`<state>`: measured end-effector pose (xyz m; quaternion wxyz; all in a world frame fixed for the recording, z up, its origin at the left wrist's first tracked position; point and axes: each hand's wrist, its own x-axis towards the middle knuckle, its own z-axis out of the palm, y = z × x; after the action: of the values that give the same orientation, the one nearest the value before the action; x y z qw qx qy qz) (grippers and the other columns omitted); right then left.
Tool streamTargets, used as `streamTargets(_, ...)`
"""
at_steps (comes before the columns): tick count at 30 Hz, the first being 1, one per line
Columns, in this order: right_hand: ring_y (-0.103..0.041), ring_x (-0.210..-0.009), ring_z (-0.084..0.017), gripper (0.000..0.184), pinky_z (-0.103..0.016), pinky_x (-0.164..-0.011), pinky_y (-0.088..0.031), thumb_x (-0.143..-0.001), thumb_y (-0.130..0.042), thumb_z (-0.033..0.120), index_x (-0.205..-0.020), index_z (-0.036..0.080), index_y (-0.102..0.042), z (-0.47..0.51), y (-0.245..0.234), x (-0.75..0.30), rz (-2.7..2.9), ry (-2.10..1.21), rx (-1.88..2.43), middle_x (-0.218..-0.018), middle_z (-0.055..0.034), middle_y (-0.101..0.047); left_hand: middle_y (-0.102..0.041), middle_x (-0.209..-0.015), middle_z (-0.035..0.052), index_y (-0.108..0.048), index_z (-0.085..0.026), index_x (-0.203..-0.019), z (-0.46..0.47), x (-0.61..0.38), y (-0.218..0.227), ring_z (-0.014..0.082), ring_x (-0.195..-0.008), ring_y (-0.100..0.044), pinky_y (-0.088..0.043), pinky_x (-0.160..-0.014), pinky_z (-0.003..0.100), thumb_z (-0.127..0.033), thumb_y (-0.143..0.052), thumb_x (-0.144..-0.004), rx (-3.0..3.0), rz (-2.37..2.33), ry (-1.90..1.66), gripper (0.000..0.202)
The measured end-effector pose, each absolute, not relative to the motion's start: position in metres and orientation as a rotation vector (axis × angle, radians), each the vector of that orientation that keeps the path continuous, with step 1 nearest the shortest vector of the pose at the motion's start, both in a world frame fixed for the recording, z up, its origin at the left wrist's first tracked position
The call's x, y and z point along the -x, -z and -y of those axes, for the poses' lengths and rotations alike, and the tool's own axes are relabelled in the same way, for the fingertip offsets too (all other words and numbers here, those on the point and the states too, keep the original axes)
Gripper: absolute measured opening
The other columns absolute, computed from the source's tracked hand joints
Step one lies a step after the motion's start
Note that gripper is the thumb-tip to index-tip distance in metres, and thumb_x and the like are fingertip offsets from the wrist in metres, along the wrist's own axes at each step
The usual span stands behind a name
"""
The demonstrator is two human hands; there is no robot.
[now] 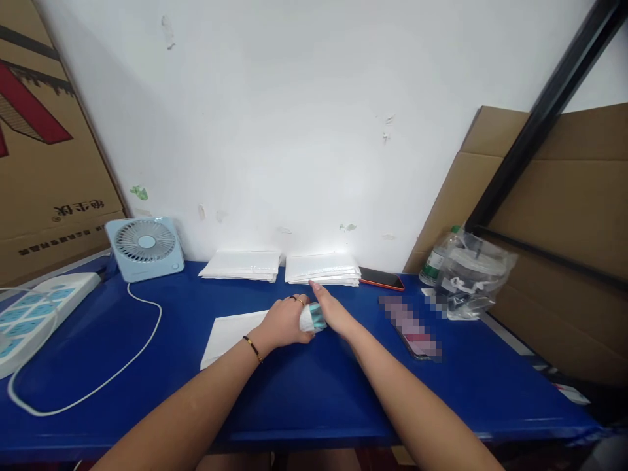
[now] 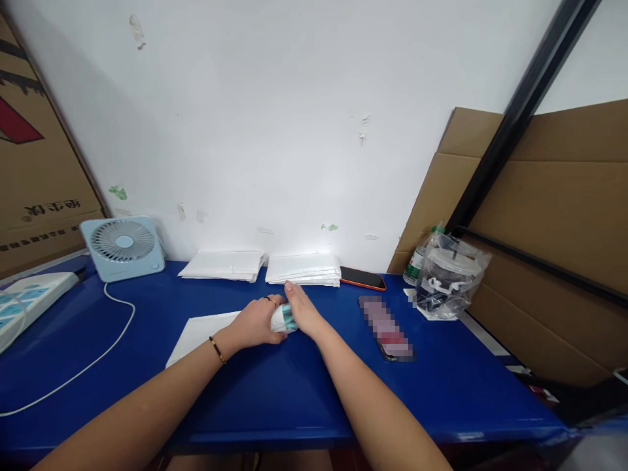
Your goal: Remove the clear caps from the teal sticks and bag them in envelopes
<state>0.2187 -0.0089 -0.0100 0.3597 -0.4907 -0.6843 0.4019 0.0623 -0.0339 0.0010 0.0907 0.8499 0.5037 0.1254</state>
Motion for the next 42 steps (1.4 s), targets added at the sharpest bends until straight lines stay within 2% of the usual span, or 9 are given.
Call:
streamTargets(4,-0.015,-0.138,-0.025,0.070,-0.046,-0.111,-0.005,-0.087,-0.022,0.063,-0.138,0.017,-0.038,0.001,0.011,-0.239,1.867,-0.899,1.539,-0.146,-0.0093,-0.030,-0.028,-0.146,0.0142,-0.018,-0.025,-0.142,0.032,-0.041,0.000,0.0366,-0.134,-0.021,-0.016,-0.106,0.052,-0.062,-0.070,-0.047,-2.529,-1.417,-0.192,0.115)
streamTargets(8,-0.056,-0.103,-0.024,0.059,-0.037,-0.089,-0.042,-0.075,-0.057,0.054,-0.120,0.016,-0.056,0.000,0.000,-0.270,2.032,-0.828,1.495,-0.120,-0.0133,-0.055,-0.006,-0.153,0.0097,-0.010,-0.031,-0.144,0.033,0.004,-0.008,0.0379,-0.137,-0.002,-0.005,-0.106,0.060,-0.060,-0.073,-0.043,-2.460,-1.409,-0.046,0.123)
streamTargets(11,-0.059,-0.066,-0.014,0.056,-0.026,-0.061,-0.047,-0.058,-0.076,0.038,-0.108,0.017,-0.062,0.005,-0.008,-0.277,2.180,-0.980,1.372,-0.089,-0.0051,-0.064,-0.011,-0.152,0.0085,-0.018,-0.031,-0.143,0.043,0.041,-0.013,0.0357,-0.138,-0.003,-0.012,-0.108,0.056,-0.059,-0.075,-0.039,-2.365,-1.530,-0.056,0.123)
streamTargets(15,-0.059,-0.064,-0.014,0.034,-0.023,-0.058,-0.046,-0.063,-0.071,0.027,-0.095,0.017,-0.067,0.013,-0.008,-0.261,2.215,-1.007,1.224,-0.072,-0.0012,-0.064,-0.011,-0.152,0.0125,-0.018,-0.022,-0.144,0.063,0.065,-0.009,0.0320,-0.139,-0.004,-0.015,-0.109,0.051,-0.056,-0.072,-0.048,-2.190,-1.679,-0.028,0.115)
streamTargets(20,-0.064,-0.070,-0.017,0.025,-0.026,-0.066,-0.049,-0.070,-0.061,0.022,-0.092,0.016,-0.070,0.016,-0.004,-0.247,2.133,-1.064,1.200,-0.074,-0.0039,-0.069,-0.012,-0.151,0.0126,-0.017,-0.022,-0.144,0.073,0.060,0.000,0.0326,-0.139,0.000,-0.007,-0.108,0.057,-0.056,-0.069,-0.052,-2.158,-1.693,-0.092,0.111)
streamTargets(24,-0.066,-0.078,-0.017,0.027,-0.029,-0.074,-0.052,-0.074,-0.055,0.021,-0.096,0.013,-0.068,0.015,-0.003,-0.249,1.960,-1.401,1.117,-0.082,-0.0061,-0.070,-0.014,-0.151,0.0139,-0.019,-0.021,-0.143,0.071,0.059,0.006,0.0335,-0.138,0.000,-0.006,-0.108,0.059,-0.057,-0.069,-0.052,-2.168,-1.699,-0.152,0.110)
streamTargets(30,-0.064,-0.058,-0.015,0.018,-0.028,-0.059,-0.053,-0.069,-0.060,0.019,-0.085,0.012,-0.067,0.016,-0.006,-0.256,1.963,-1.373,1.253,-0.063,-0.0037,-0.067,-0.016,-0.150,0.0141,-0.021,-0.020,-0.143,0.070,0.061,0.009,0.0331,-0.138,-0.003,-0.007,-0.109,0.057,-0.057,-0.069,-0.053,-2.184,-1.696,-0.172,0.109)
streamTargets(34,-0.066,-0.075,-0.016,0.033,-0.028,-0.071,-0.052,-0.063,-0.066,0.016,-0.096,0.013,-0.066,0.022,-0.009,-0.251,1.962,-1.655,1.043,-0.082,-0.0056,-0.070,-0.018,-0.150,0.0131,-0.023,-0.022,-0.142,0.071,0.061,0.009,0.0340,-0.138,-0.004,-0.009,-0.108,0.057,-0.057,-0.069,-0.052,-2.191,-1.711,-0.178,0.107)
streamTargets(42,-0.061,-0.066,-0.015,0.022,-0.025,-0.062,-0.047,-0.065,-0.064,0.020,-0.085,0.016,-0.070,0.020,-0.014,-0.259,2.202,-1.219,1.182,-0.070,-0.0022,-0.067,-0.019,-0.150,0.0142,-0.022,-0.020,-0.143,0.071,0.061,0.009,0.0341,-0.138,-0.005,-0.009,-0.108,0.057,-0.057,-0.069,-0.052,-2.185,-1.711,-0.178,0.108)
